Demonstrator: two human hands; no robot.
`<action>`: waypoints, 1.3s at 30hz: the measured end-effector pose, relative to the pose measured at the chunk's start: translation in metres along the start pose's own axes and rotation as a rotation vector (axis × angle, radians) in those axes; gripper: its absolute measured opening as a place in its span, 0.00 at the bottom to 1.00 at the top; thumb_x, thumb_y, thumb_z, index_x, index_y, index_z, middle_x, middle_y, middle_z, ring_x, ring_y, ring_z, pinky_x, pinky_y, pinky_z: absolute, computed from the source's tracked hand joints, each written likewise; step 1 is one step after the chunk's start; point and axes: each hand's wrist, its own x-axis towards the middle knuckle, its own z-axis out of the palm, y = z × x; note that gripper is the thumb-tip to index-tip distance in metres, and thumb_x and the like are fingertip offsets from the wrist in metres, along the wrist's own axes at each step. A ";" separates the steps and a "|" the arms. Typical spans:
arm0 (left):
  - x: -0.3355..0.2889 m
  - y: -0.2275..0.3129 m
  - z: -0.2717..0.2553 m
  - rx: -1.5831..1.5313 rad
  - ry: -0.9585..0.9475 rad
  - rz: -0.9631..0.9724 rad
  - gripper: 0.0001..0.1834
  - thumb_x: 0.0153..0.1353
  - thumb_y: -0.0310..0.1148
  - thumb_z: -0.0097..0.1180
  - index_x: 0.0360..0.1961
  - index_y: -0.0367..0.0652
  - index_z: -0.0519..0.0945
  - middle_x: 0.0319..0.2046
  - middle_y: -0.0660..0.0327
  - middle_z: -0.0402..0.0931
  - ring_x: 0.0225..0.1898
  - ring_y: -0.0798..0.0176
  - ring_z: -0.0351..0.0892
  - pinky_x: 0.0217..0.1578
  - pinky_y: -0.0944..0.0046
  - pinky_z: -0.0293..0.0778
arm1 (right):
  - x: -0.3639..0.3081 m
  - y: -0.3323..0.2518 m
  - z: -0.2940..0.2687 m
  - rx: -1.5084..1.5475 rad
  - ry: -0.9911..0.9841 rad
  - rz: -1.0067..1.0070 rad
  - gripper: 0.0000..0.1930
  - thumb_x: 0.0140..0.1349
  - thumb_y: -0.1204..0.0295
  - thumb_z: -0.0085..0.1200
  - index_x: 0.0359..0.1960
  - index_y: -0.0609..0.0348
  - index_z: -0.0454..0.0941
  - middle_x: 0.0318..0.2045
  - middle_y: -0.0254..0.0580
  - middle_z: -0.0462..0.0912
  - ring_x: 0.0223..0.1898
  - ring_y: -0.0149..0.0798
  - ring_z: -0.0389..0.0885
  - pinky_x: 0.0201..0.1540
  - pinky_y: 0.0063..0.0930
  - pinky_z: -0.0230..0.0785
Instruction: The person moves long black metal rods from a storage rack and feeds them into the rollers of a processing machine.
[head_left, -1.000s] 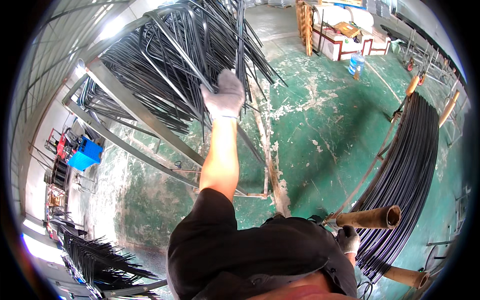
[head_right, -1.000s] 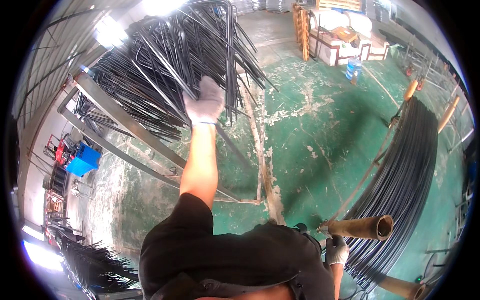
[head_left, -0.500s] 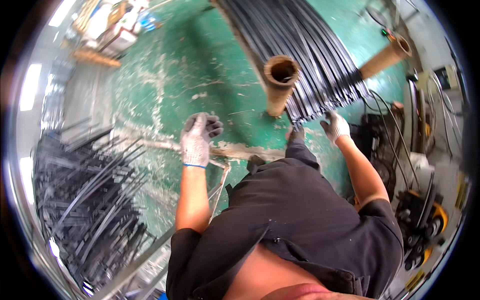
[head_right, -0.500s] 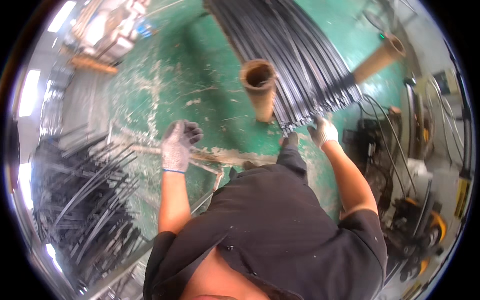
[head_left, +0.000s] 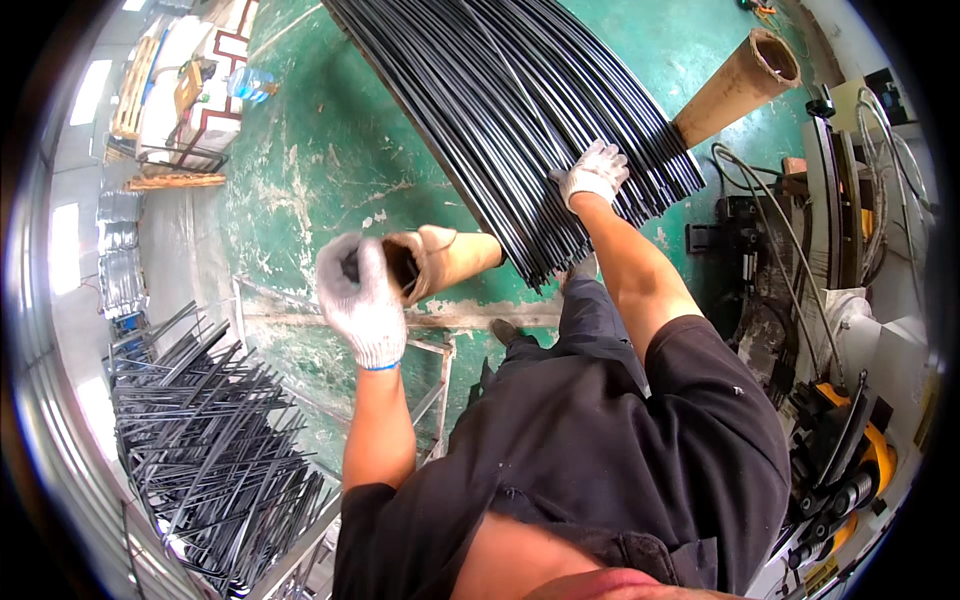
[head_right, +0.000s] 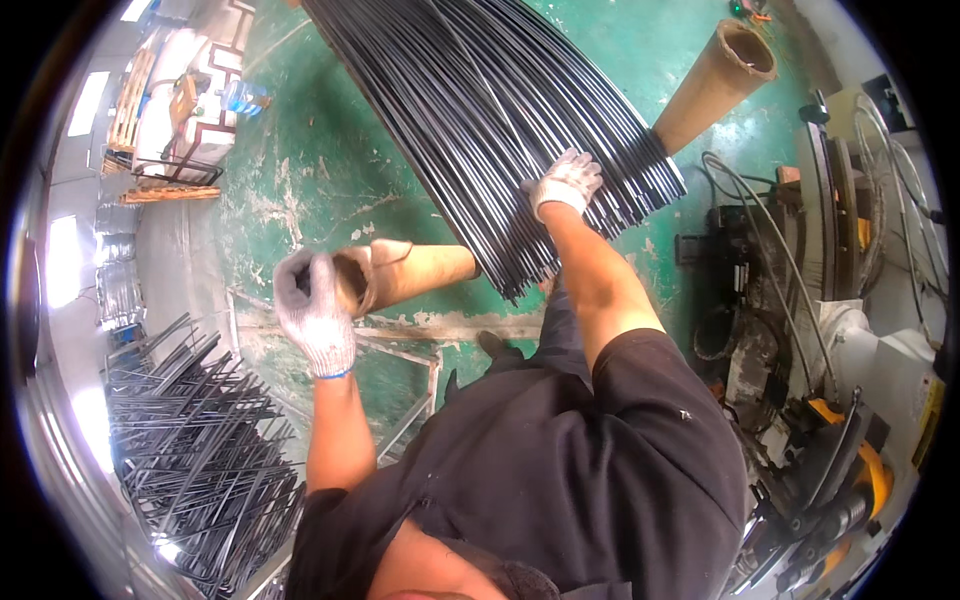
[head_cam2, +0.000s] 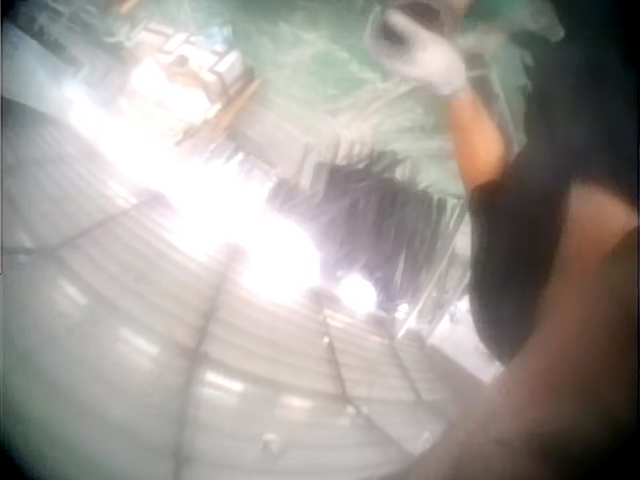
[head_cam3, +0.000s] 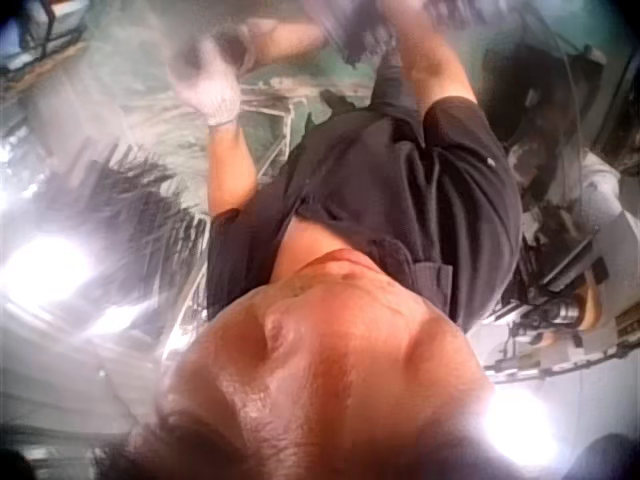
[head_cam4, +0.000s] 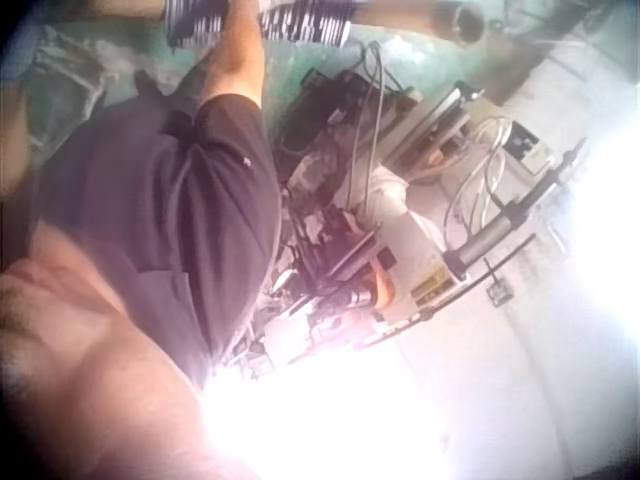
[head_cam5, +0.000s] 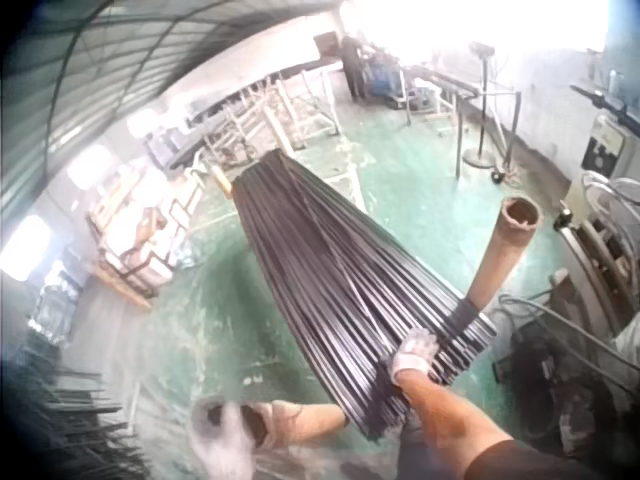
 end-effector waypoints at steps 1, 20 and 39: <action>-0.001 0.001 0.004 0.004 0.053 -0.040 0.09 0.69 0.28 0.64 0.45 0.34 0.81 0.40 0.63 0.78 0.40 0.70 0.74 0.46 0.67 0.73 | 0.008 0.001 0.004 0.026 0.010 -0.048 0.53 0.48 0.38 0.72 0.68 0.64 0.67 0.63 0.53 0.75 0.64 0.54 0.71 0.67 0.50 0.63; -0.001 0.004 0.030 0.170 0.200 0.086 0.06 0.67 0.25 0.62 0.42 0.33 0.81 0.36 0.60 0.77 0.34 0.65 0.74 0.40 0.63 0.74 | 0.094 0.055 0.021 0.101 -0.261 -0.221 0.19 0.65 0.58 0.64 0.50 0.57 0.83 0.52 0.53 0.87 0.56 0.52 0.86 0.59 0.46 0.79; -0.057 0.075 0.101 -0.086 -0.562 0.538 0.10 0.54 0.19 0.66 0.38 0.37 0.84 0.36 0.53 0.84 0.39 0.46 0.84 0.43 0.51 0.79 | 0.123 0.084 0.010 0.715 -0.841 -0.061 0.22 0.55 0.69 0.69 0.50 0.69 0.85 0.42 0.57 0.90 0.47 0.49 0.90 0.51 0.39 0.82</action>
